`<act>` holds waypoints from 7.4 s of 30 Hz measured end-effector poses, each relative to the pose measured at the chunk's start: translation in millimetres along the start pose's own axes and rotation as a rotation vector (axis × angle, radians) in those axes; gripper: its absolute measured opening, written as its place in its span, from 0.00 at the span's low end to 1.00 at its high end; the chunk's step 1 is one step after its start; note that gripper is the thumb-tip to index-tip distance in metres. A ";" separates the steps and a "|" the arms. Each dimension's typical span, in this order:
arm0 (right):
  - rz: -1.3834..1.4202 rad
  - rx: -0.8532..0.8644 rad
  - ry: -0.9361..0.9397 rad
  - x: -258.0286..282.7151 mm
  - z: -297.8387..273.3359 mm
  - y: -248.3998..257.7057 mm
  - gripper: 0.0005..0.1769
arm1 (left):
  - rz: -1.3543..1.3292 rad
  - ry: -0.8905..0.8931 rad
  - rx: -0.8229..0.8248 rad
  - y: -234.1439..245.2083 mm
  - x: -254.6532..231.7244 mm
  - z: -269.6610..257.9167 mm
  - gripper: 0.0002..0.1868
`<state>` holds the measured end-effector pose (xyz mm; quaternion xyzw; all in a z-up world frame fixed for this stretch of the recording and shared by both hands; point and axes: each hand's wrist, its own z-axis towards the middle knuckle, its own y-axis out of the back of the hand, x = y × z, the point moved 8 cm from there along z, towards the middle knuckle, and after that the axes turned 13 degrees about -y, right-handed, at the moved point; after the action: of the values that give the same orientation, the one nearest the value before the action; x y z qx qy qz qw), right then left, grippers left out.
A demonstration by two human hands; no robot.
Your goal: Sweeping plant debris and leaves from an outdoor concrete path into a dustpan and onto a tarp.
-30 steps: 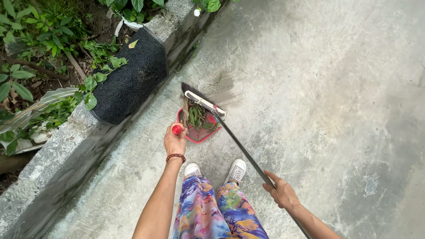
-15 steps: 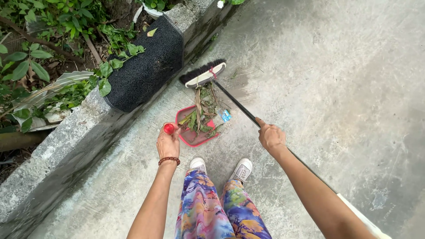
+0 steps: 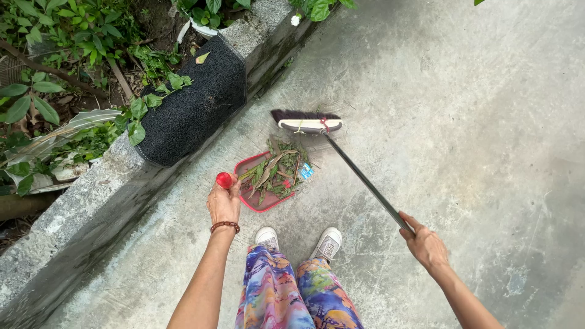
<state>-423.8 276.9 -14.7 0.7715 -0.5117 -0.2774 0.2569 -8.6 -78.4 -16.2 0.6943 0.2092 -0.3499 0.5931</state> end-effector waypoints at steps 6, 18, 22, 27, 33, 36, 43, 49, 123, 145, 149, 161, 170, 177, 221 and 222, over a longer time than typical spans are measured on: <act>0.105 -0.123 0.032 65.3 103.0 -19.3 0.32 | 0.067 -0.009 0.012 -8.1 -6.2 5.8 0.07; 0.028 0.153 0.263 3.1 -16.2 -132.7 0.35 | 0.047 0.073 0.017 -10.0 13.2 10.4 0.09; 0.085 0.246 0.289 -11.2 -81.5 -134.6 0.34 | 0.052 -0.010 0.033 -11.8 19.1 4.4 0.08; 0.008 0.275 0.259 -1.2 -105.9 -136.4 0.32 | -0.058 -0.018 -0.019 -8.4 34.4 -30.2 0.06; 0.013 0.176 0.147 -16.9 -127.4 -101.9 0.32 | -0.124 0.019 -0.067 -0.4 39.3 -57.9 0.06; 0.071 0.059 0.150 0.7 -96.8 -101.6 0.33 | -0.081 -0.001 -0.092 4.4 27.8 -57.8 0.06; 0.116 -0.099 0.273 85.2 -3.8 -161.5 0.33 | -0.034 0.083 -0.070 7.6 19.6 -56.7 0.07; 0.341 0.523 0.008 10.3 -107.2 -167.5 0.33 | -0.110 0.060 -0.082 4.7 33.7 -55.2 0.06; 0.269 0.326 0.133 -95.6 -23.1 -81.8 0.35 | -0.598 -0.004 -0.264 119.4 108.6 -156.8 0.09; 0.000 0.370 0.078 -1.6 -7.8 -100.7 0.29 | -0.698 -0.026 0.025 153.6 264.1 -96.3 0.12; 0.062 0.286 0.041 -9.4 57.9 -86.8 0.25 | -0.665 -0.007 -0.008 127.4 265.1 -118.4 0.12; 0.206 0.410 0.111 -46.8 32.8 -21.9 0.29 | -0.497 0.091 -0.181 140.5 108.9 -168.6 0.08; -0.114 0.078 0.144 7.2 92.0 -49.6 0.22 | -0.466 0.195 -0.175 132.2 50.4 -172.1 0.08; 0.168 0.282 0.044 -51.0 94.1 -51.0 0.27 | -0.442 0.145 -0.169 107.0 57.2 -174.3 0.07; 0.476 0.627 0.046 60.4 72.9 -142.1 0.23 | -0.323 0.143 0.012 88.8 95.5 -192.3 0.07; 0.432 0.616 -0.002 45.2 76.7 -142.7 0.22 | -0.343 0.097 -0.010 86.4 97.7 -189.9 0.07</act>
<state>-370.0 275.3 -174.0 0.6867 -0.7223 -0.0505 0.0650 162.7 75.6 -19.6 0.6615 0.3548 -0.4111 0.5172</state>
